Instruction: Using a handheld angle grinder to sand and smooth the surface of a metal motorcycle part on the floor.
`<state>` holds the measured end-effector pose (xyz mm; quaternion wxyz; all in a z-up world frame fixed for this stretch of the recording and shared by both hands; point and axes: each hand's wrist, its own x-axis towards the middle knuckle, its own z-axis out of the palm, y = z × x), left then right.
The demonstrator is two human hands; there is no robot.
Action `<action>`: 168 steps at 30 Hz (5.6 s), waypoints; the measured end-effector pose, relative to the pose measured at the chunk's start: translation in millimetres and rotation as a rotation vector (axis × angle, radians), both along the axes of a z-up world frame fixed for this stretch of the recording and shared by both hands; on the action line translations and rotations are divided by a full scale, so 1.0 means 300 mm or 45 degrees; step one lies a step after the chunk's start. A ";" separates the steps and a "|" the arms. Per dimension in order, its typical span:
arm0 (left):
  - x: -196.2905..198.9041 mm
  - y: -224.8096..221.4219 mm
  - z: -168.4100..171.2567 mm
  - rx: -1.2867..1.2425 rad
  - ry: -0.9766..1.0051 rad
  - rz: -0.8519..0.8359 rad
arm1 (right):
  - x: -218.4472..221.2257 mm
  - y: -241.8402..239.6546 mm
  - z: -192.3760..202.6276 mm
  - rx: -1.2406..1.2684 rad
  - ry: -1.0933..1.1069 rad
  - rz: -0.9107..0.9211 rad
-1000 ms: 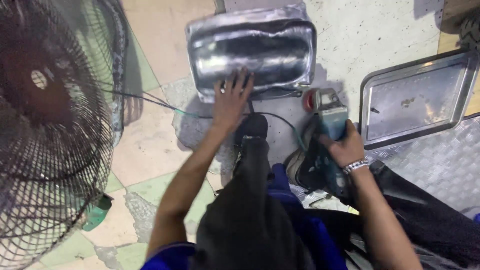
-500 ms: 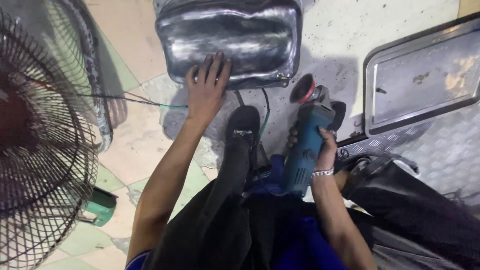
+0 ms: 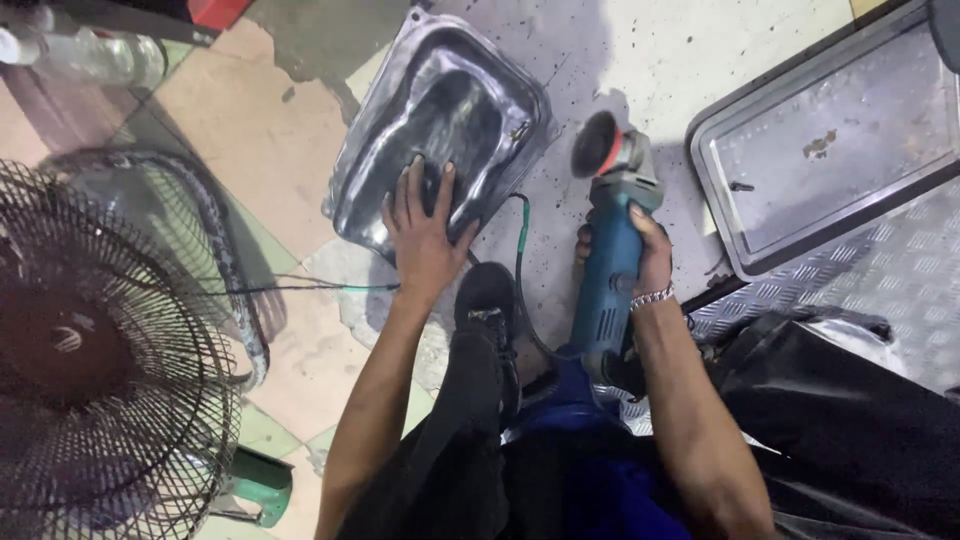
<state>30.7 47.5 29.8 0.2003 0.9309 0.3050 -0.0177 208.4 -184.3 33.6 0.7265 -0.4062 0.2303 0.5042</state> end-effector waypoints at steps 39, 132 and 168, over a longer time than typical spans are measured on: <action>0.026 -0.039 -0.016 0.040 -0.036 0.053 | -0.058 0.291 0.024 -0.696 -0.346 0.258; -0.043 0.075 0.030 -0.182 -0.056 0.061 | 0.066 0.150 0.104 -0.615 0.049 0.276; -0.097 0.108 0.014 -0.209 -0.133 -0.047 | 0.047 -0.259 -0.471 -0.656 -0.092 0.453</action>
